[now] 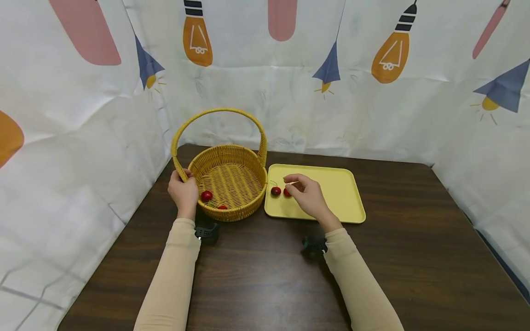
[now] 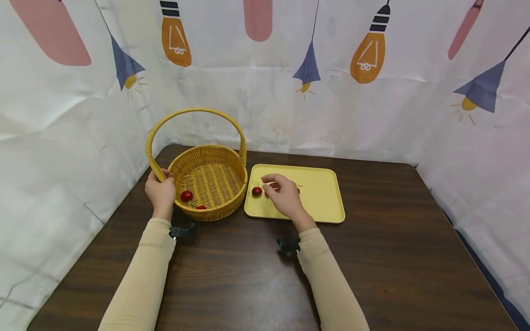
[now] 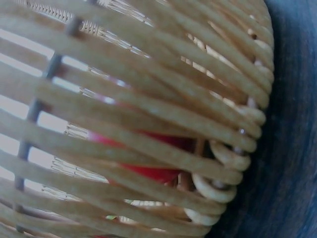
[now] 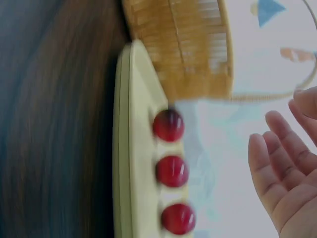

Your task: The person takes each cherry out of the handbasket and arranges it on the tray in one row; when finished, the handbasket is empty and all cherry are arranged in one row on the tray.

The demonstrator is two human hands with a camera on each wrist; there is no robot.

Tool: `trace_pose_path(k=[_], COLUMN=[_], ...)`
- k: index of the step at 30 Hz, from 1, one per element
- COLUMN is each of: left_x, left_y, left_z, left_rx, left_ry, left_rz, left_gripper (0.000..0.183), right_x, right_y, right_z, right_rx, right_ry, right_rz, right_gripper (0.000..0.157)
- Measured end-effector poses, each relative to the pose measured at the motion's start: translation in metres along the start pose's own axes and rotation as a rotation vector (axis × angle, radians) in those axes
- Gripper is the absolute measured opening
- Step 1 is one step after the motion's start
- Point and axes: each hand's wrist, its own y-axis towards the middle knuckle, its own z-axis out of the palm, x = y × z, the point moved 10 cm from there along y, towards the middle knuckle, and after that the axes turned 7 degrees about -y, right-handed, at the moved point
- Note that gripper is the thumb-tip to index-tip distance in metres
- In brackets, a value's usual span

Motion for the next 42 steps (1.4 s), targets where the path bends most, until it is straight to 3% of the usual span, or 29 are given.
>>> trace_pose_path(k=[8,20,26,30,34,42], left_x=[0.001,0.003,0.003,0.006,0.007,0.002], left_y=[0.001,0.003,0.003,0.002,0.001,0.000], left_z=[0.000,0.000,0.000,-0.003,-0.004,-0.001], left_rx=[0.000,-0.003,-0.004,-0.010,-0.018,-0.003], left_ry=[0.000,0.009,0.009,0.004,0.003,0.013], left_rz=[-0.011,-0.002,0.011,0.009,0.008,0.007], left_gripper=[0.013,0.012,0.013,0.012,0.011,0.012], right_x=[0.057,0.073,0.076,0.076,0.076,0.070], right_y=[-0.010,-0.019,-0.017,-0.007,0.007,0.029], right_z=[0.032,0.066,0.078,0.092,0.109,0.140], right_rx=[0.058,0.122,0.113,0.117,0.177,0.334], right_ry=[-0.013,-0.098,-0.118,-0.194,-0.284,-0.655], right_rz=[-0.230,-0.339,-0.347,-0.330,-0.310,-0.239], right_gripper=[0.022,0.023,0.022,0.021,0.025,0.035])
